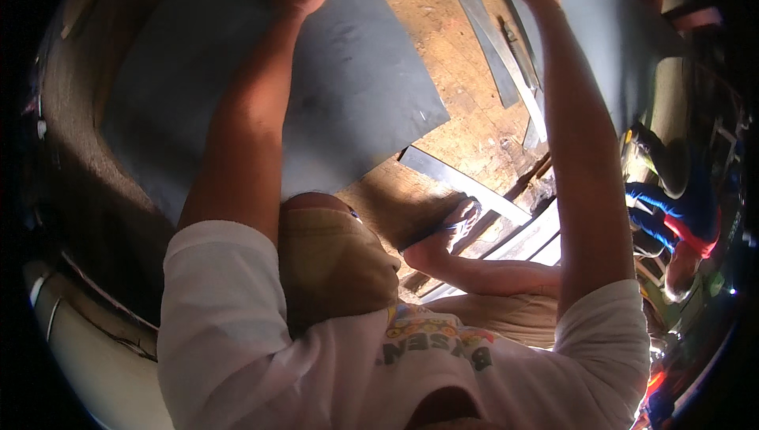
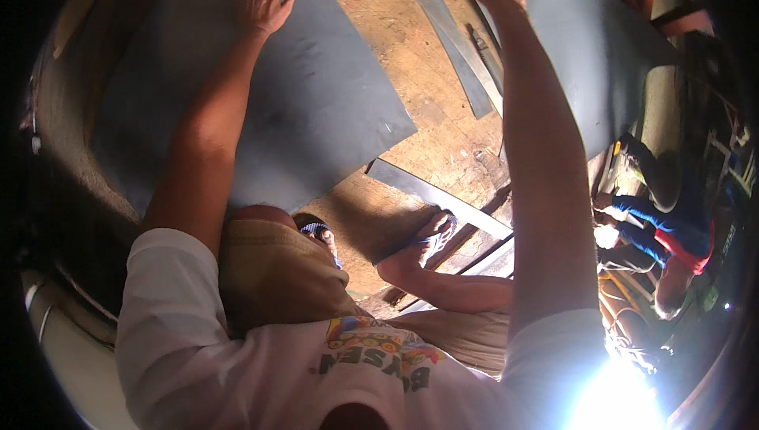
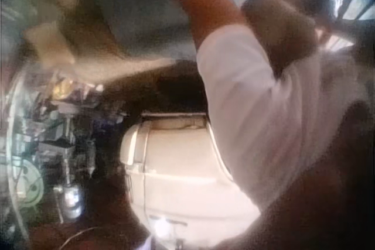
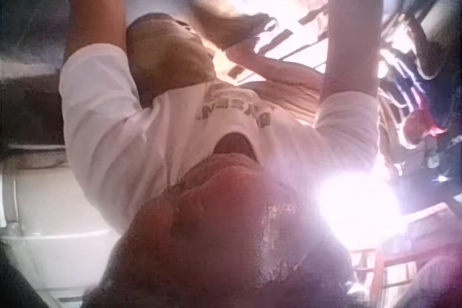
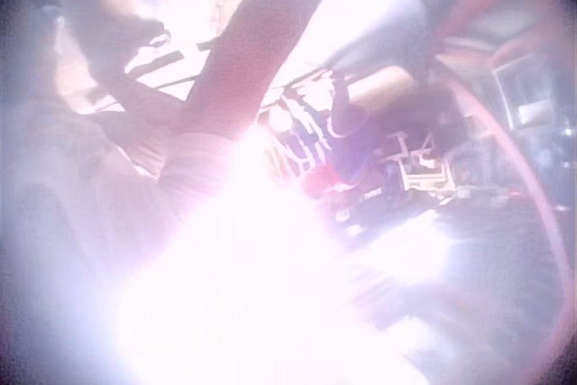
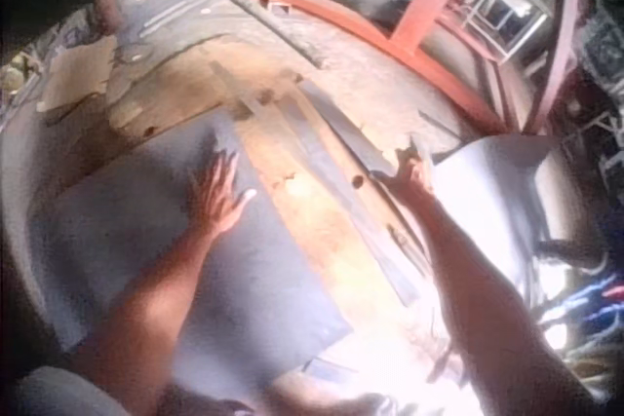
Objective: The person is cutting a large sheet of material using a straight edge and a cutting tool. They align the straight edge, make cuts, and adjust the material as needed.
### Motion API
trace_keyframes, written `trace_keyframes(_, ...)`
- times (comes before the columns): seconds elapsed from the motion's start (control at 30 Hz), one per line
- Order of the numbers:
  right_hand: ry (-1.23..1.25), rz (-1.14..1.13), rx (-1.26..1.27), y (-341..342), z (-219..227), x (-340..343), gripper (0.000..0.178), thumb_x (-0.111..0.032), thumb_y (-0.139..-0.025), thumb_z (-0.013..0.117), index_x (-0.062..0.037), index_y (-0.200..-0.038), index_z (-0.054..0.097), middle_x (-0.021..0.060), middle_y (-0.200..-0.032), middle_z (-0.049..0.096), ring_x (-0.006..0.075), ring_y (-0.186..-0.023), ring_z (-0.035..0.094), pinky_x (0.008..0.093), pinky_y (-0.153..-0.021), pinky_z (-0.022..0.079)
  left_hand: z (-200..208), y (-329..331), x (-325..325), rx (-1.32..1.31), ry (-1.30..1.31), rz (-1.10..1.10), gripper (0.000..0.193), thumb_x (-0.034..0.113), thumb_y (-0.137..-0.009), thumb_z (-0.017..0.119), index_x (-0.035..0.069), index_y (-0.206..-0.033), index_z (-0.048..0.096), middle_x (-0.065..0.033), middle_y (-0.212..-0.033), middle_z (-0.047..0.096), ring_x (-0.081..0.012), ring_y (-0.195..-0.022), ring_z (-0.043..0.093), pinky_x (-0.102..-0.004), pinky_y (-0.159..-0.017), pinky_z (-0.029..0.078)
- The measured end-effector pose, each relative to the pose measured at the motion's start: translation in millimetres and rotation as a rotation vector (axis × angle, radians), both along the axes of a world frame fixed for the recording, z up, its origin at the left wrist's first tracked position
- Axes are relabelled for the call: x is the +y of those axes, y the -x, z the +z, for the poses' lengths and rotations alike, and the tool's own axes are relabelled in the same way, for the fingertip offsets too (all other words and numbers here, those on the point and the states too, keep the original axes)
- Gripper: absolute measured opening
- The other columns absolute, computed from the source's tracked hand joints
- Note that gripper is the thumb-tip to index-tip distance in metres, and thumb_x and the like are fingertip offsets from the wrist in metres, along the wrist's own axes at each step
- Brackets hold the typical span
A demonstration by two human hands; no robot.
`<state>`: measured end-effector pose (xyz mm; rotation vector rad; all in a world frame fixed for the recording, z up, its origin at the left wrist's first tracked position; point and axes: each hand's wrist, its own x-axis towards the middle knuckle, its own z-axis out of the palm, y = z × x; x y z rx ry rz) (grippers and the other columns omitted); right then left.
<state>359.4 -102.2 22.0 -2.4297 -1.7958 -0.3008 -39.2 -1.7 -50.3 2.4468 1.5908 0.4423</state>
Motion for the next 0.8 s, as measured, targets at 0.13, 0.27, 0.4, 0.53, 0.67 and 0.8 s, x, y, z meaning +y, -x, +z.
trace_keyframes(0.13,-0.05,0.146,-0.015,-30.5,48.4,-65.5,0.053,-0.051,-0.082,0.08,-0.0115,-0.115,0.069,0.0154,-0.105,0.07,0.0368,-0.098,0.069,0.0478,-0.079,0.056,-6.2,7.8,2.1,0.04,-0.059,-0.035,0.085,0.062,-0.094,0.056,0.022,-0.163,0.025,-0.0123,-0.168,0.027,-0.0312,-0.156,0.024,-0.0709,-0.121,0.012)
trace_keyframes(0.27,0.408,-0.119,0.263,-25.5,18.0,-168.6,0.052,-0.048,-0.08,0.084,-0.0094,-0.112,0.072,0.0124,-0.115,0.072,0.0358,-0.111,0.068,0.0459,-0.089,0.056,-43.5,40.5,28.0,-0.07,-0.172,-0.141,0.091,0.077,-0.096,0.041,0.021,-0.165,0.017,-0.0078,-0.169,0.025,-0.0299,-0.156,0.023,-0.0687,-0.122,0.013)
trace_keyframes(0.4,0.512,-0.182,0.208,6.5,-22.2,-275.2,0.054,-0.041,-0.08,0.085,-0.0099,-0.122,0.069,0.0111,-0.127,0.066,0.0379,-0.119,0.063,0.0512,-0.096,0.052,-17.2,47.6,24.6,-0.346,0.084,-0.125,0.097,0.078,-0.095,0.04,0.017,-0.165,0.014,-0.0138,-0.171,0.018,-0.0322,-0.158,0.018,-0.0635,-0.125,0.011)
trace_keyframes(0.53,0.386,-0.442,0.213,23.0,-46.8,-313.8,0.066,-0.038,-0.088,0.078,-0.015,-0.145,0.053,0.01,-0.143,0.053,0.0369,-0.134,0.049,0.0625,-0.101,0.044,22.1,70.2,-39.2,-0.458,0.255,-0.084,0.103,0.074,-0.094,0.05,0.012,-0.166,0.01,-0.0202,-0.171,0.013,-0.0362,-0.158,0.015,-0.0549,-0.127,0.01)
trace_keyframes(0.67,0.511,-0.275,0.11,2.9,-47.0,-317.0,0.071,-0.047,-0.087,0.078,-0.0135,-0.144,0.054,0.0096,-0.144,0.051,0.0341,-0.136,0.047,0.0646,-0.101,0.044,43.2,119.1,-124.3,-0.207,0.274,-0.083,0.101,0.054,-0.095,0.067,0.009,-0.165,0.01,-0.0215,-0.17,0.015,-0.0385,-0.157,0.016,-0.0548,-0.126,0.014)
trace_keyframes(0.8,0.948,0.055,0.086,-11.8,13.9,-262.9,0.057,-0.043,-0.082,0.082,-0.0076,-0.123,0.067,0.0115,-0.134,0.059,0.0339,-0.131,0.054,0.0576,-0.102,0.05,62.7,172.8,-194.3,-0.161,0.329,-0.057,0.099,0.046,-0.094,0.072,0.011,-0.165,0.013,-0.0227,-0.17,0.014,-0.0399,-0.157,0.015,-0.056,-0.124,0.021)
